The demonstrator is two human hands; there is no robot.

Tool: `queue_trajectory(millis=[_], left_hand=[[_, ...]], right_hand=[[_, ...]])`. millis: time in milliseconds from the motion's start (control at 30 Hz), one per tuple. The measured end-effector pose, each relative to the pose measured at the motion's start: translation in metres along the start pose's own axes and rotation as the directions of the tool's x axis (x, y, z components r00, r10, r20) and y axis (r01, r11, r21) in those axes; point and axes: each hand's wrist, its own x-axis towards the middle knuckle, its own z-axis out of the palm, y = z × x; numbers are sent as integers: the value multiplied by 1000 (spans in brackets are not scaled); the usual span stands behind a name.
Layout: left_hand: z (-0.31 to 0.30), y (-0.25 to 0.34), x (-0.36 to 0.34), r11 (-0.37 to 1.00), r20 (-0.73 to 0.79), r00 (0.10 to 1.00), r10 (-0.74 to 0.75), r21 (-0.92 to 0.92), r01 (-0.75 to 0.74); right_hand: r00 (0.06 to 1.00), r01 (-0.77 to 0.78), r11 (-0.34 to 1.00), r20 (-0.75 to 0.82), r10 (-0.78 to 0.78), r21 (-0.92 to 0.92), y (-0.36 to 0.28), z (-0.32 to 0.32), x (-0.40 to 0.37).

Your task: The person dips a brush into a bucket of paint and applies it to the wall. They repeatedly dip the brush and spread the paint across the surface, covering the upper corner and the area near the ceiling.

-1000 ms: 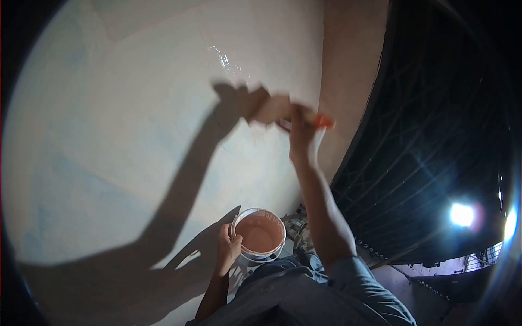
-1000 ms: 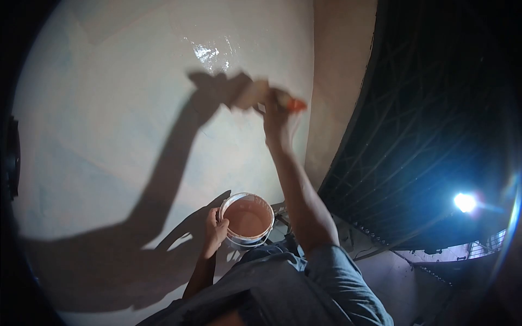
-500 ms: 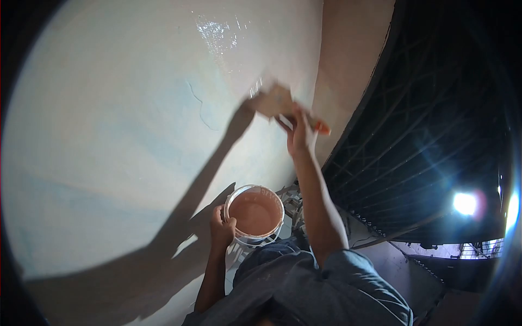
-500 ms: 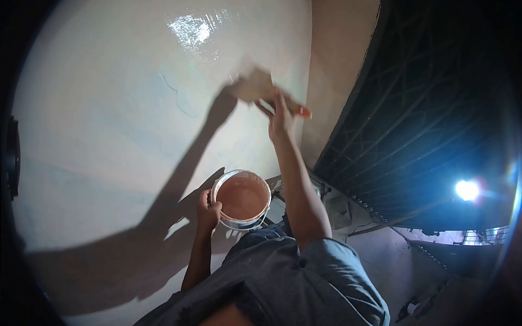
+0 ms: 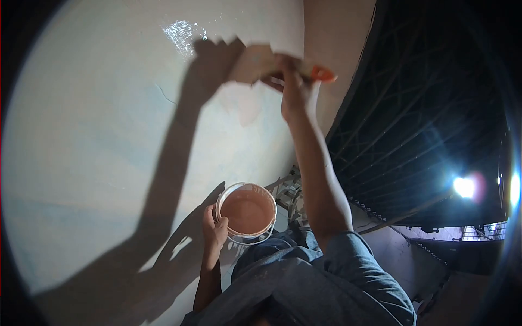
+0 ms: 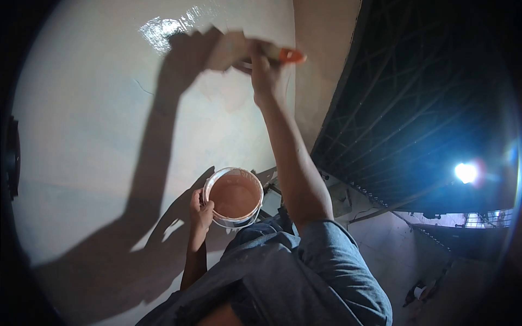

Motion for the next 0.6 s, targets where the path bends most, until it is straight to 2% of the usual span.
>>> queue_trajectory(millis=[67,133,200,233,267,300,333,367,433,533,600], left_hand=[[-1,1,-1,1000,-2,1000,0,-6,0],[-2,0,-1,999,10,1000,-12,41,12],[0,-3,0,999,-8,1000,9,-50,-10],[-2,-6,1,1000,-6,1000,25,15,-25],[-2,3,-3,997,41,999,19,-72,-16],[-3,3,0,1000,23,999,-29,5,29],[-3,2,2,994,1,997,-76,79,75],[-1,9,0,995,-3,997,-72,74,72],[1,29,-7,984,4,984,-178,5,178],[1,27,-5,987,30,989,-147,-65,149],[1,26,-3,984,46,983,-176,-31,177]], right_hand=[[988,96,991,112,-107,96,-34,17,7],[985,57,988,154,-80,143,-38,17,10],[980,-8,973,193,-38,231,-17,6,14],[980,-81,964,197,30,255,-1,-6,11],[982,-143,952,159,103,272,16,-21,5],[980,-189,945,114,164,267,39,-43,-1],[973,-229,940,50,223,253,64,-68,-12],[961,-265,934,-13,277,240,89,-95,-25],[919,-336,925,-155,363,176,121,-140,-56],[900,-340,936,-258,351,91,132,-154,-75],[917,-347,919,-272,291,-187,141,-152,-74]])
